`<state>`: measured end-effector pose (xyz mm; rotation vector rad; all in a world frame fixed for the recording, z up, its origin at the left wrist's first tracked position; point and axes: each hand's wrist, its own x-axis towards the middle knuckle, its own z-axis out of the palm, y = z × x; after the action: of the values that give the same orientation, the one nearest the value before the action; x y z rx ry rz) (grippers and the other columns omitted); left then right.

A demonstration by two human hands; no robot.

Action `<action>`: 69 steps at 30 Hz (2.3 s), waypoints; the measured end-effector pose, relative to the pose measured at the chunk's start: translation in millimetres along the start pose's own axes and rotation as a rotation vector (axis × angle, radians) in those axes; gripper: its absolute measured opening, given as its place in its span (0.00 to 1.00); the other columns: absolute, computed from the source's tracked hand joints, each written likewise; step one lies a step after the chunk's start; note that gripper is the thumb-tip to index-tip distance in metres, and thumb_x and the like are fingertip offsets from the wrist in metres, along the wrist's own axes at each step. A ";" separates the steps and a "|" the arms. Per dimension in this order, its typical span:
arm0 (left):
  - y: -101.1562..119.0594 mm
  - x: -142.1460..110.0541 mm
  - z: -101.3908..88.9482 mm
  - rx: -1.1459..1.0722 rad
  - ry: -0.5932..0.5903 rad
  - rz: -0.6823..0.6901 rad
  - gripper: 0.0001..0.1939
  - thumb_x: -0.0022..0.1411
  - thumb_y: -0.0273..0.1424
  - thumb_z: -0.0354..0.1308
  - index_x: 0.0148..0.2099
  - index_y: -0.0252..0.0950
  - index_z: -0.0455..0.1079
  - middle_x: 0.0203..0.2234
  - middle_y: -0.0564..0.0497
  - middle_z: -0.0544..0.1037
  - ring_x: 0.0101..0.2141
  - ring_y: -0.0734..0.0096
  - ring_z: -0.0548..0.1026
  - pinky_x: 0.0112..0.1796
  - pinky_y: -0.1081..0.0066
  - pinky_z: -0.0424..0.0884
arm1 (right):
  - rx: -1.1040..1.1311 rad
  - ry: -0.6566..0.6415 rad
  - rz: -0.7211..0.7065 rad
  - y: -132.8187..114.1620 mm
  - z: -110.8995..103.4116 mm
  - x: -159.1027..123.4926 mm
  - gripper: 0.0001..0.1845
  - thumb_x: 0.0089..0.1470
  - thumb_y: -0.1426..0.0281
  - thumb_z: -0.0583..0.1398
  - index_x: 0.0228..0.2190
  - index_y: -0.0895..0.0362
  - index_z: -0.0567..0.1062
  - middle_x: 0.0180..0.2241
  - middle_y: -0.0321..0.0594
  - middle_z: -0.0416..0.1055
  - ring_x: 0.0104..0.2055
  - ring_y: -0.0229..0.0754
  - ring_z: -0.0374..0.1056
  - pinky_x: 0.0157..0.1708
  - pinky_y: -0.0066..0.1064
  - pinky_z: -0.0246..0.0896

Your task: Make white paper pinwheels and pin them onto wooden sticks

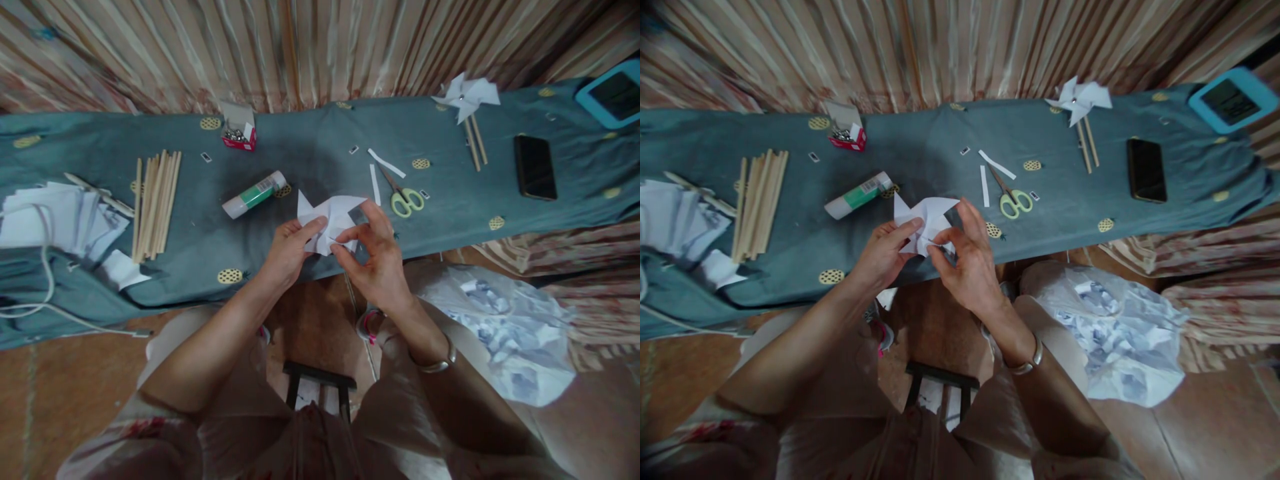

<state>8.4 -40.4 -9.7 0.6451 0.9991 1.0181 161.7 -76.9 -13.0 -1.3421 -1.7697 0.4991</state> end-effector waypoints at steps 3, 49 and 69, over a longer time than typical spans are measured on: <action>-1.4 0.2 -0.4 0.018 0.006 0.011 0.15 0.44 0.40 0.71 0.26 0.34 0.74 0.19 0.55 0.74 0.20 0.77 0.68 0.26 0.73 0.66 | 0.010 -0.020 0.014 -0.7 0.4 0.5 0.03 0.57 0.65 0.62 0.32 0.49 0.76 0.63 0.38 0.63 0.70 0.52 0.50 0.70 0.56 0.42; -11.9 -0.9 -0.5 0.014 0.049 0.116 0.07 0.41 0.28 0.72 0.27 0.36 0.79 0.23 0.55 0.80 0.24 0.77 0.73 0.30 0.76 0.68 | -0.056 0.129 0.033 11.5 7.3 3.8 0.04 0.56 0.67 0.63 0.30 0.52 0.75 0.59 0.39 0.67 0.67 0.51 0.56 0.66 0.57 0.51; -8.8 0.0 2.3 0.103 0.099 0.162 0.04 0.44 0.28 0.69 0.24 0.34 0.77 0.20 0.55 0.77 0.22 0.77 0.70 0.28 0.75 0.67 | -0.047 0.130 0.062 1.9 8.0 5.2 0.04 0.55 0.69 0.62 0.28 0.53 0.74 0.59 0.39 0.67 0.67 0.51 0.56 0.67 0.56 0.49</action>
<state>13.9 -44.0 -16.0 0.7761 1.1055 1.1550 156.0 -70.2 -17.0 -1.4330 -1.6472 0.3973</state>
